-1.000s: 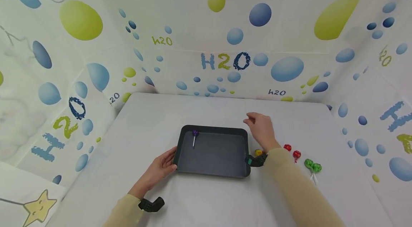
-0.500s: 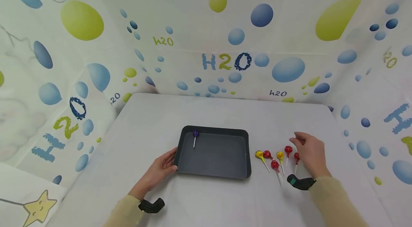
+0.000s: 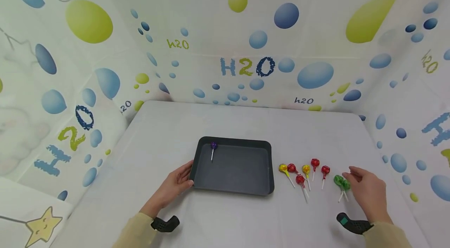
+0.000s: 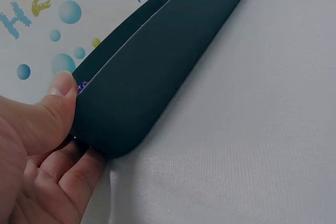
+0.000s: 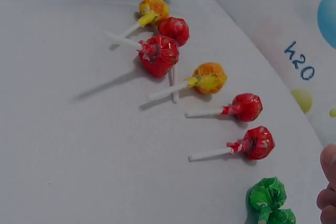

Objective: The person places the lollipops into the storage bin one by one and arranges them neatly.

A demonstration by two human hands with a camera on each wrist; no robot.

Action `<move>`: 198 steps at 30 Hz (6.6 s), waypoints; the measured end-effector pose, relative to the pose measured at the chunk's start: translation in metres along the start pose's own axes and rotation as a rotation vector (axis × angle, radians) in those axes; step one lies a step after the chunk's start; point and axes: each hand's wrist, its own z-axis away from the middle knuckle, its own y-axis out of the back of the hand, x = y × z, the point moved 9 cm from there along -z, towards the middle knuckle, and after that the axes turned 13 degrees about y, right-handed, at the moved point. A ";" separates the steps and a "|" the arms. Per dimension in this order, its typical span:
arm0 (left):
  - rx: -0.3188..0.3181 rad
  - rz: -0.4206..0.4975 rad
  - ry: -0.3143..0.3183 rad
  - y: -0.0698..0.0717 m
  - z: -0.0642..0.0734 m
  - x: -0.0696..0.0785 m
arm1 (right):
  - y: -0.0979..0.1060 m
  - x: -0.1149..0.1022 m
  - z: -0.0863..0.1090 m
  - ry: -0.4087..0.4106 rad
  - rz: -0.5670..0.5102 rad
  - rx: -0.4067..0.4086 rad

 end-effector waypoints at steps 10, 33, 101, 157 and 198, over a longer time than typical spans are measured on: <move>0.021 -0.016 0.006 0.002 0.000 -0.001 | -0.011 0.014 0.011 -0.085 -0.019 -0.047; 0.006 -0.007 0.001 0.001 0.001 0.000 | -0.032 0.031 0.012 -0.140 -0.005 -0.167; 0.027 -0.002 -0.006 0.001 0.002 -0.001 | -0.075 -0.221 -0.080 0.297 -0.205 -0.103; 0.014 0.012 -0.024 -0.001 0.002 0.002 | -0.184 -0.348 -0.085 0.383 -0.111 -0.218; -0.005 0.024 -0.036 0.000 0.003 0.002 | -0.186 -0.345 -0.088 0.415 -0.076 -0.203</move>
